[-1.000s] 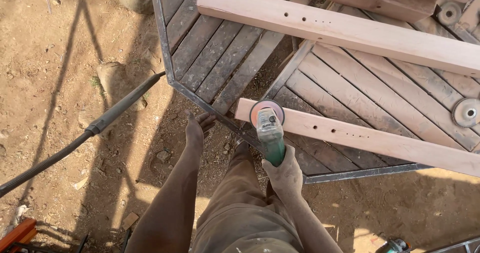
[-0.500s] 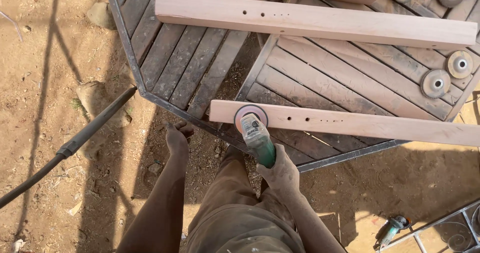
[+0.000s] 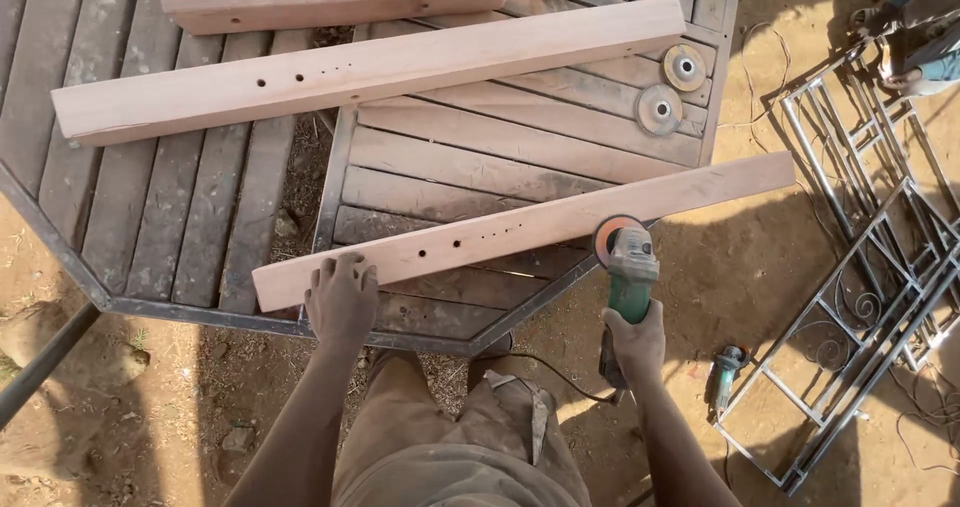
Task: Sanding wooden beams using an angle grinder with a sanding disc
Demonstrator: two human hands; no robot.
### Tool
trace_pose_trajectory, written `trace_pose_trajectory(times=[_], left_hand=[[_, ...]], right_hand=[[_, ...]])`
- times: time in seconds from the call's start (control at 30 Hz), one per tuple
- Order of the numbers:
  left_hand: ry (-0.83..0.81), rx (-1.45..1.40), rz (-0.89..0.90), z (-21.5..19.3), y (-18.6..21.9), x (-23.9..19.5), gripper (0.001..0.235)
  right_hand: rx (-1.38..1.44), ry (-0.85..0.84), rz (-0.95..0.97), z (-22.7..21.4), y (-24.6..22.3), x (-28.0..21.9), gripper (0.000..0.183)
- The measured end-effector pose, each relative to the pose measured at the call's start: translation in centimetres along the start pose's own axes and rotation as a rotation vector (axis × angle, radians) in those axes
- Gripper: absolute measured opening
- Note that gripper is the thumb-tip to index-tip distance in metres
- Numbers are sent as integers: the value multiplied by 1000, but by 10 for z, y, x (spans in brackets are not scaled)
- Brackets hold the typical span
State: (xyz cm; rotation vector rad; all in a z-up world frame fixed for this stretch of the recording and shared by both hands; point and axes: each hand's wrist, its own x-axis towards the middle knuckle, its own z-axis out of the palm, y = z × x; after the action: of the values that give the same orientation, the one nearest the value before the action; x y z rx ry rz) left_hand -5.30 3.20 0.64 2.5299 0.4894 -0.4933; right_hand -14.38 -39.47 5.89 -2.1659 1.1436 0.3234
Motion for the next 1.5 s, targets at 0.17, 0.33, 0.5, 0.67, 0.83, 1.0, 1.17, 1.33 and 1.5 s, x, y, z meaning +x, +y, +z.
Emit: trace_pose_trajectory(times=[0.17,0.33,0.5,0.67,0.83,1.0,1.17,1.33,1.5], left_hand=[[-47,316,362,24,55,-17,51],[-142,358,371,25,66,-23,52],[-189,510,353,18,70,-22,64],[-144,589,240,56,92,-41,70],[-89,577,343,121,186,-57,81],[-140,559,377,177,288,-63,81],[-339,610,253,166,336,-49,85],[-417,644,266,171,331,-30,85],[-463,619,244,167,327,-35,88]], right_hand=[[65,-22,-34,18,-30,-35,62],[-205,-142,-46,57,-35,-51,72],[-294,-299,-213,38,-42,-36,73],[-194,-248,-164,-38,-5,33,64],[-32,-102,-168,-128,45,140,61],[70,2,-45,-205,67,221,62],[14,-17,-31,-204,49,226,66],[-236,-241,-152,-173,7,189,64],[-323,-453,-298,-186,-15,178,62]])
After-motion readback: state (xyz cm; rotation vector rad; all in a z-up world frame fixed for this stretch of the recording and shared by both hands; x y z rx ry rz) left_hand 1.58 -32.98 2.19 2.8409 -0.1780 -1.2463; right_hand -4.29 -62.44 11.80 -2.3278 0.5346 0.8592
